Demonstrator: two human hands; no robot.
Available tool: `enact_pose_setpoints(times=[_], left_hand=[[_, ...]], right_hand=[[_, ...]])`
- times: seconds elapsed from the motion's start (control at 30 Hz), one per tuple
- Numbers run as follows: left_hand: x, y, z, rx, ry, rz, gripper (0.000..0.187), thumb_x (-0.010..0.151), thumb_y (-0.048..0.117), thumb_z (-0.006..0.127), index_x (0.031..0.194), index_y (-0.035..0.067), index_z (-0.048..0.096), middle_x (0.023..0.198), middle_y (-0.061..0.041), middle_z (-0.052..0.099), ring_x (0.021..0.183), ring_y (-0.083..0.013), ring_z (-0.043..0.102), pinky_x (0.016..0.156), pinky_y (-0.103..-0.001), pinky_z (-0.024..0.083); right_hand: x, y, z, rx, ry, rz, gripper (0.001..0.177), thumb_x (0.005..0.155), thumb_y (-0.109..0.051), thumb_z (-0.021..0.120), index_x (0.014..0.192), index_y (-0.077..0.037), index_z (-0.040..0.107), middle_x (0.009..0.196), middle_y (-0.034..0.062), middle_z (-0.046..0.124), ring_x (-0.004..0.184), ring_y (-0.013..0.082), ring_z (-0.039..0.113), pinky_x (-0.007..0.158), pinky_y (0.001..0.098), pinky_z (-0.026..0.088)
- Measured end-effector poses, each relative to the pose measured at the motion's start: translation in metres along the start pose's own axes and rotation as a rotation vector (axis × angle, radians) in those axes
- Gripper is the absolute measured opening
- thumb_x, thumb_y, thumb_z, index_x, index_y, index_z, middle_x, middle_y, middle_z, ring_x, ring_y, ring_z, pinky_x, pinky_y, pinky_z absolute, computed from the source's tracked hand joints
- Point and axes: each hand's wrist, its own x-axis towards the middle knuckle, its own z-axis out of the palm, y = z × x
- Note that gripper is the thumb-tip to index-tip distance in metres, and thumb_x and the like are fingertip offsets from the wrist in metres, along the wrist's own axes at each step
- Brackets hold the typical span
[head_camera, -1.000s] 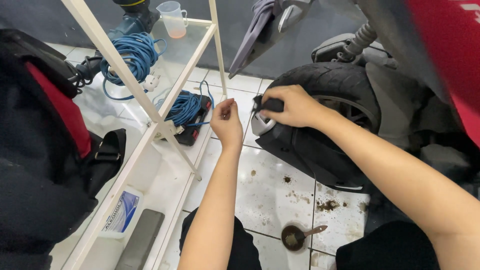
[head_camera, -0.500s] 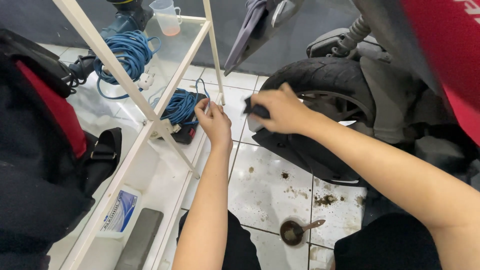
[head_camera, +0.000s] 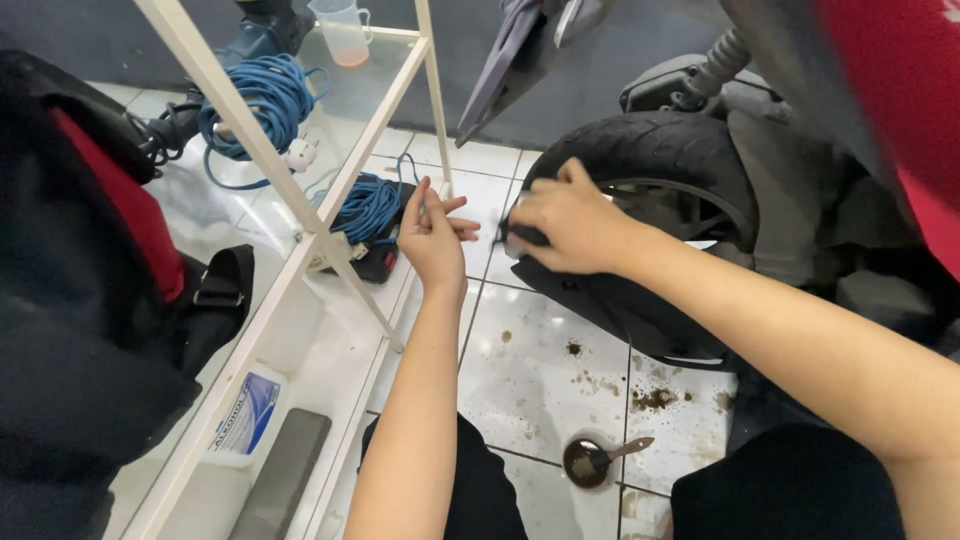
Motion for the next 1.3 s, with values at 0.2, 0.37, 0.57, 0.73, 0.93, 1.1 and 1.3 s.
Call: enact_pose_setpoints(times=[0.2, 0.37, 0.57, 0.73, 0.93, 1.1, 1.3], left_hand=[[-0.002, -0.008, -0.003, 0.168, -0.096, 0.054, 0.037, 0.093, 0.013, 0.077, 0.127, 0.008, 0.065, 0.133, -0.014, 0.061, 0.125, -0.0307, 0.062, 0.099, -0.041, 0.059], [-0.012, 0.007, -0.010, 0.297, -0.134, 0.040, 0.031, 0.096, 0.020, 0.074, 0.126, 0.013, 0.068, 0.136, -0.009, 0.064, 0.135, -0.0282, 0.054, 0.105, -0.038, 0.053], [-0.007, 0.002, -0.009, 0.345, -0.143, 0.039, 0.025, 0.100, 0.028, 0.069, 0.122, 0.016, 0.068, 0.135, -0.006, 0.064, 0.132, -0.0255, 0.057, 0.104, -0.036, 0.053], [-0.020, 0.002, -0.005, 0.547, -0.232, 0.349, 0.026, 0.105, 0.034, 0.059, 0.117, 0.013, 0.071, 0.127, -0.008, 0.067, 0.127, -0.0250, 0.059, 0.106, -0.039, 0.048], [-0.042, 0.003, 0.006, 0.736, -0.722, 0.701, 0.065, 0.103, 0.055, 0.038, 0.139, 0.005, 0.059, 0.153, -0.017, 0.051, 0.150, -0.0339, 0.035, 0.125, -0.056, 0.014], [-0.045, -0.006, 0.018, 1.031, -0.826, 0.707, 0.085, 0.096, 0.074, 0.024, 0.157, 0.017, 0.039, 0.165, -0.012, 0.031, 0.156, -0.0281, 0.020, 0.127, -0.055, 0.005], [-0.041, -0.012, 0.021, 1.101, -0.855, 0.756, 0.099, 0.088, 0.086, 0.020, 0.160, 0.019, 0.031, 0.166, -0.012, 0.028, 0.156, -0.0291, 0.017, 0.125, -0.060, 0.003]], right_hand=[[0.005, 0.053, 0.020, -0.142, 0.102, 0.154, 0.024, 0.090, -0.045, 0.070, 0.102, -0.024, 0.070, 0.088, -0.0011, 0.074, 0.094, 0.0210, 0.065, 0.094, 0.0488, 0.033], [0.006, 0.051, 0.017, -0.130, 0.077, 0.332, 0.024, 0.089, -0.038, 0.074, 0.103, -0.020, 0.070, 0.086, 0.0022, 0.074, 0.089, 0.0253, 0.068, 0.093, 0.0516, 0.033], [-0.002, 0.014, -0.010, 0.267, -0.048, 0.193, 0.023, 0.087, -0.040, 0.072, 0.099, -0.021, 0.072, 0.093, 0.0035, 0.077, 0.099, 0.0284, 0.068, 0.097, 0.0524, 0.034], [-0.018, 0.102, 0.024, -0.359, 0.112, 0.352, 0.022, 0.086, -0.043, 0.076, 0.100, -0.028, 0.070, 0.087, -0.0055, 0.073, 0.095, 0.0195, 0.065, 0.093, 0.0494, 0.031], [-0.055, 0.081, 0.010, 0.253, 0.255, 0.572, 0.029, 0.104, -0.031, 0.065, 0.115, -0.004, 0.066, 0.088, 0.0208, 0.074, 0.088, 0.0423, 0.073, 0.072, 0.0487, 0.056], [-0.089, 0.024, 0.011, 0.513, 0.559, 0.387, 0.024, 0.092, -0.009, 0.075, 0.107, -0.008, 0.057, 0.111, 0.0119, 0.075, 0.106, 0.0340, 0.071, 0.088, 0.0429, 0.056], [-0.113, 0.017, 0.058, 0.372, 0.496, -0.257, 0.064, 0.107, -0.052, 0.032, 0.121, -0.002, 0.070, 0.123, 0.0195, 0.069, 0.108, 0.0395, 0.068, 0.090, 0.0500, 0.057]])
